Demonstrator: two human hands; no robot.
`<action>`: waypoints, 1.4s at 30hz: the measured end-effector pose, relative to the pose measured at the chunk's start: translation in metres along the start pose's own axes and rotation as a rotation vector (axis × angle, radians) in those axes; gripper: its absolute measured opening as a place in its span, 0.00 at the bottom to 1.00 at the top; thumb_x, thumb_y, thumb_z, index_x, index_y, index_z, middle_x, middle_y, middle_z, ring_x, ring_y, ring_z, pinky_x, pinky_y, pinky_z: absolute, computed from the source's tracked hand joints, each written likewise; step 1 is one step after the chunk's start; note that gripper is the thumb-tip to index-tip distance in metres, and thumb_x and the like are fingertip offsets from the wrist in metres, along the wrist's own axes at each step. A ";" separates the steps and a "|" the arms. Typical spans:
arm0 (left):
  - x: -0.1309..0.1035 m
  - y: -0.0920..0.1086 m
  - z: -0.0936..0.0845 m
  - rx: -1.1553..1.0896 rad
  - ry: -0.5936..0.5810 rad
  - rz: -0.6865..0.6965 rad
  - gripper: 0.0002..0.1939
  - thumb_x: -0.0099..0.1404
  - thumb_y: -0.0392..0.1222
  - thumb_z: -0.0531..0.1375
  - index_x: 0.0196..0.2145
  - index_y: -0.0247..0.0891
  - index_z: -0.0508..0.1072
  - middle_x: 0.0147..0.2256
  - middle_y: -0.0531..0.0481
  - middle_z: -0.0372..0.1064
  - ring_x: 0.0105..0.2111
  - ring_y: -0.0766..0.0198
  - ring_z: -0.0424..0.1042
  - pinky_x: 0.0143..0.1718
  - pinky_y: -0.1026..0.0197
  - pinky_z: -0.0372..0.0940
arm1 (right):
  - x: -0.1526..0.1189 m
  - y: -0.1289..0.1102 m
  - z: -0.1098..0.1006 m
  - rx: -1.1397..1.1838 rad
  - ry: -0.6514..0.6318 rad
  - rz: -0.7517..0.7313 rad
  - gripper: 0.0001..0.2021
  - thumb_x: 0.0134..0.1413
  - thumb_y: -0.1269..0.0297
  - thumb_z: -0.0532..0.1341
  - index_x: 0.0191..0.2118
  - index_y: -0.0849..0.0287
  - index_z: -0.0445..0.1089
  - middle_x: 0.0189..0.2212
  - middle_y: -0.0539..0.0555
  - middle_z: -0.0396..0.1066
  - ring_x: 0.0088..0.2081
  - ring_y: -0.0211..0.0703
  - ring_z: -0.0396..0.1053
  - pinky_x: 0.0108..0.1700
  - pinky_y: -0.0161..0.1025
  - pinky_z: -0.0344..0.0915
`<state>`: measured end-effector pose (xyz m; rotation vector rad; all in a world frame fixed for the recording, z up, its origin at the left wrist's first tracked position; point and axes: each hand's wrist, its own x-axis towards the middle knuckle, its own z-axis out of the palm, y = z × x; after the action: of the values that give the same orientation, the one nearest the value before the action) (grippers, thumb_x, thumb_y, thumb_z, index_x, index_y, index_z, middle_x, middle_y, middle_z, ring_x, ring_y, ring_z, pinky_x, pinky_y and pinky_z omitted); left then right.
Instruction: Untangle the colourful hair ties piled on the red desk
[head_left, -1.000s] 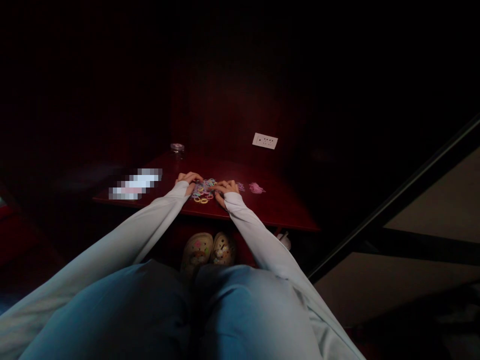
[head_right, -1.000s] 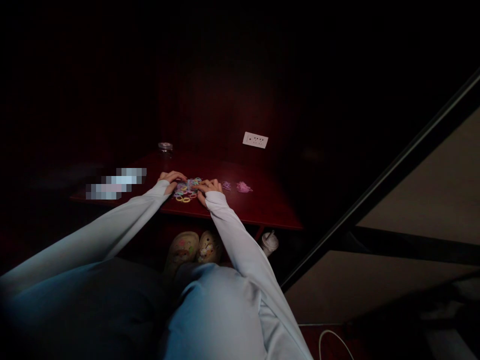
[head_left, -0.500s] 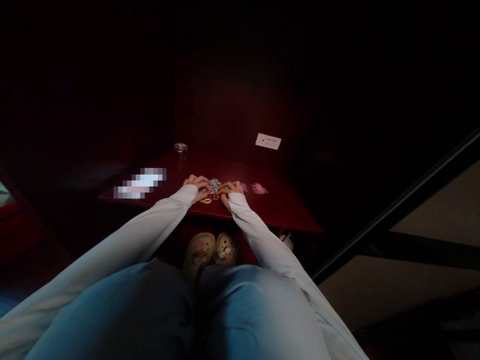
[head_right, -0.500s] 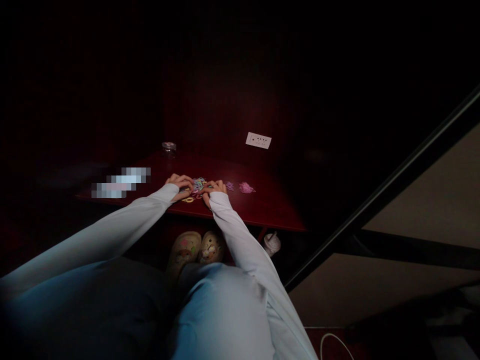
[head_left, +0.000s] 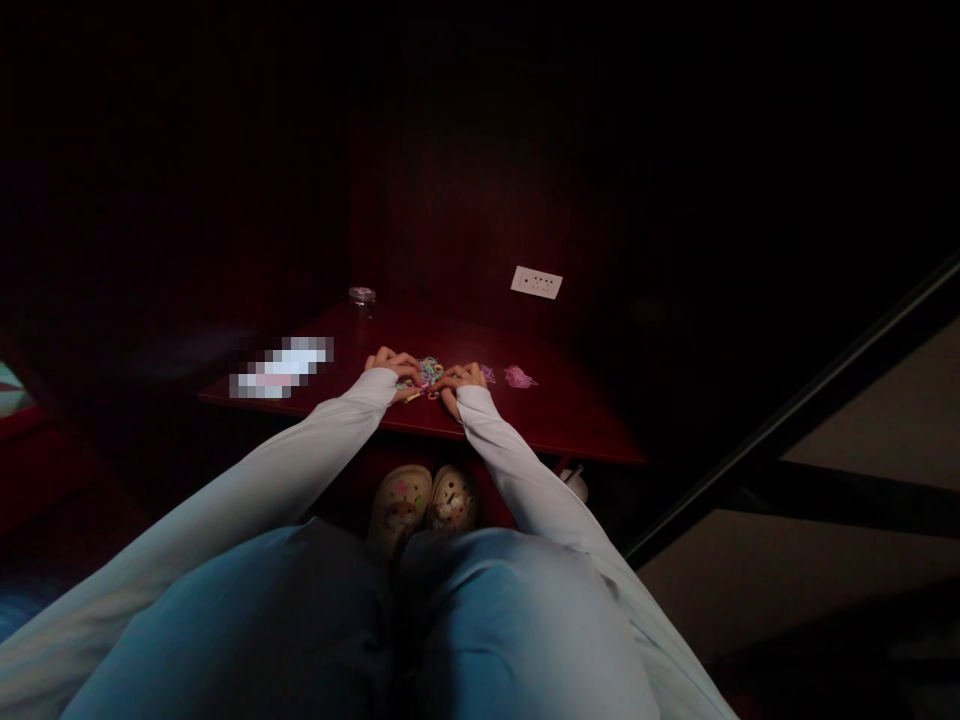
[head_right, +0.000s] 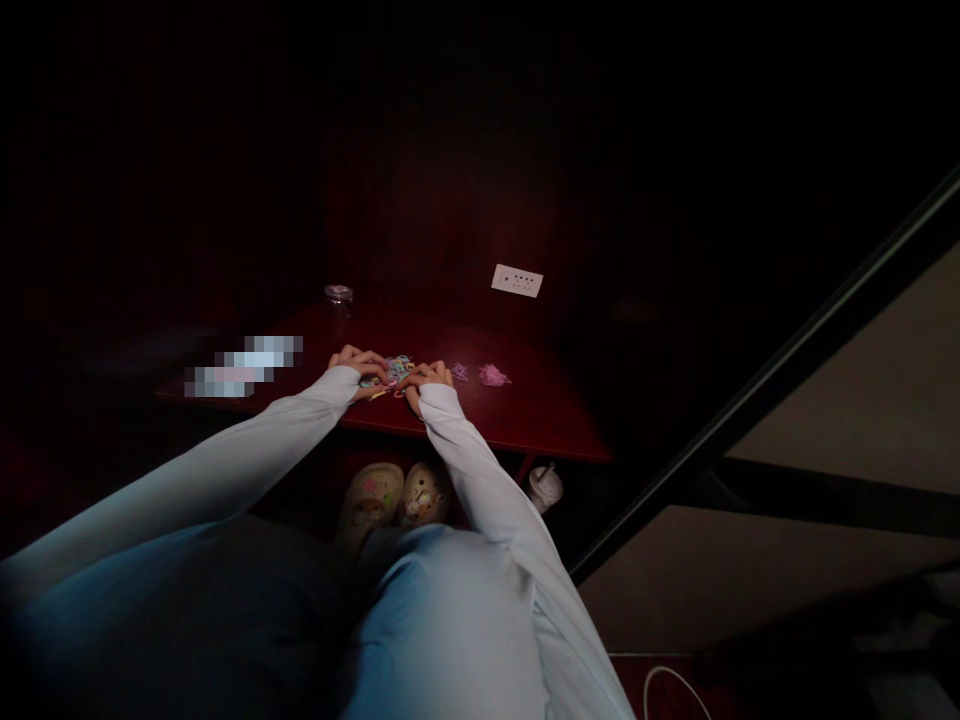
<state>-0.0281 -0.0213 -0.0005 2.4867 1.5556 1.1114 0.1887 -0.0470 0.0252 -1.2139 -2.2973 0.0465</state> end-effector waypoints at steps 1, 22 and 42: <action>0.001 -0.001 0.000 -0.005 -0.001 -0.002 0.03 0.58 0.45 0.71 0.30 0.47 0.82 0.47 0.51 0.77 0.47 0.51 0.61 0.51 0.46 0.54 | 0.000 0.000 0.000 0.003 0.001 0.000 0.15 0.65 0.69 0.58 0.41 0.47 0.83 0.46 0.52 0.76 0.51 0.49 0.56 0.56 0.44 0.52; 0.005 -0.012 0.001 -0.123 0.038 -0.011 0.07 0.61 0.48 0.68 0.29 0.44 0.80 0.52 0.49 0.72 0.50 0.50 0.62 0.57 0.45 0.61 | 0.002 0.000 -0.001 -0.014 0.012 0.021 0.13 0.67 0.62 0.60 0.52 0.49 0.79 0.48 0.52 0.76 0.51 0.49 0.58 0.55 0.43 0.54; 0.003 -0.004 0.003 -0.114 0.079 -0.016 0.08 0.67 0.48 0.61 0.39 0.43 0.77 0.52 0.48 0.72 0.50 0.52 0.64 0.56 0.48 0.59 | 0.013 0.016 0.003 0.005 0.150 0.139 0.15 0.67 0.49 0.60 0.44 0.46 0.83 0.49 0.54 0.75 0.53 0.52 0.57 0.55 0.48 0.52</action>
<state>-0.0294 -0.0161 -0.0027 2.3816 1.4820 1.2729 0.1934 -0.0261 0.0239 -1.3267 -2.0814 0.0118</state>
